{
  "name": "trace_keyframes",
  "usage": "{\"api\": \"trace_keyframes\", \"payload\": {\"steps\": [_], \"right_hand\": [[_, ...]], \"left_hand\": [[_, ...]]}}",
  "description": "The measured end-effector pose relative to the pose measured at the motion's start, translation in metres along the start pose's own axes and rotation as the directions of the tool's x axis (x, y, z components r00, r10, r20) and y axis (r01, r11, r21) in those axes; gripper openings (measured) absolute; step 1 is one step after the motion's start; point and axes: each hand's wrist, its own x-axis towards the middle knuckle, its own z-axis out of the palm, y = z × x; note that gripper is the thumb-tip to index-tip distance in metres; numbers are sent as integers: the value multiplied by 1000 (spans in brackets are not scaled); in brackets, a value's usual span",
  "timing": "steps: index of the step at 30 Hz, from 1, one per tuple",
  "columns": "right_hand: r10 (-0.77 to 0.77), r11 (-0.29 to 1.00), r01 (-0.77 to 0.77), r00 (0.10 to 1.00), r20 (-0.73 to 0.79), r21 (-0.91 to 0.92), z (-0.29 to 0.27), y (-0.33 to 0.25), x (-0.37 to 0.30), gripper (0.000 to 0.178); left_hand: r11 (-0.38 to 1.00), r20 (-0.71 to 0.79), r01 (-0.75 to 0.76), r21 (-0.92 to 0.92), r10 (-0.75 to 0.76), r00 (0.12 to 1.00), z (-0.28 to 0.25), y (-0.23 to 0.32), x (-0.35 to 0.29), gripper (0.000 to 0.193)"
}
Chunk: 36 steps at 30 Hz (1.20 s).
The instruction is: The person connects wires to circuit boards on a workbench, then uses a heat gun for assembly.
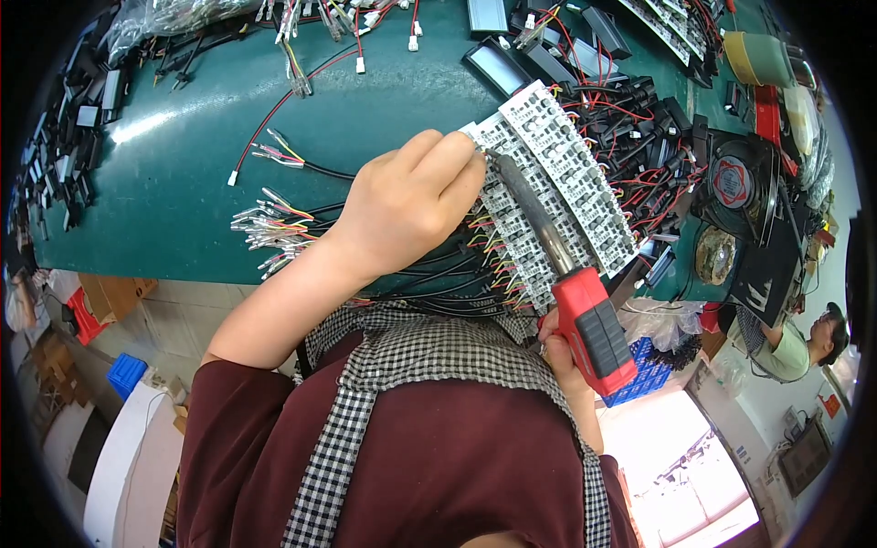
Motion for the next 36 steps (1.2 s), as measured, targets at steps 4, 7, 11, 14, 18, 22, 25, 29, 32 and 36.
{"api": "trace_keyframes", "payload": {"steps": [4,7,11,14,18,22,25,29,32,36], "right_hand": [[47,997,-47,999,12,-68,-2,-10,1,66],[173,955,-170,985,8,244,-1,-22,4,65],[175,974,-173,984,-5,149,-4,-21,0,63],[75,992,-73,997,-17,99,-4,-9,-4,64],[16,999,-17,1000,-20,-48,-2,-10,2,64],[4,998,-5,1000,-15,-68,-2,-21,11,63],[-14,999,17,998,-60,43,0,-31,19,65],[37,997,-35,999,-21,64,-5,-12,-3,70],[31,999,-31,1000,1,40,-8,-17,0,69],[-36,985,44,998,-51,164,-4,-25,6,65]], "left_hand": [[1000,-1,0,2,0,1000,0,0,0,14],[1000,1,1,-5,-1,1000,1,0,-1,14],[1000,0,5,-9,-5,1000,1,0,-1,15],[1000,-1,-5,-10,5,1000,1,-1,0,15],[1000,-5,-1,-6,1,1000,0,-1,-1,16],[1000,-10,4,-12,-4,1000,2,-1,-2,16],[1000,-15,5,-16,-5,1000,2,-1,-1,16],[1000,-17,6,-15,-6,1000,1,-1,-1,15],[1000,-19,2,-6,-3,1000,1,-1,-1,16],[1000,-25,-7,-11,6,1000,0,-1,-1,17]]}}
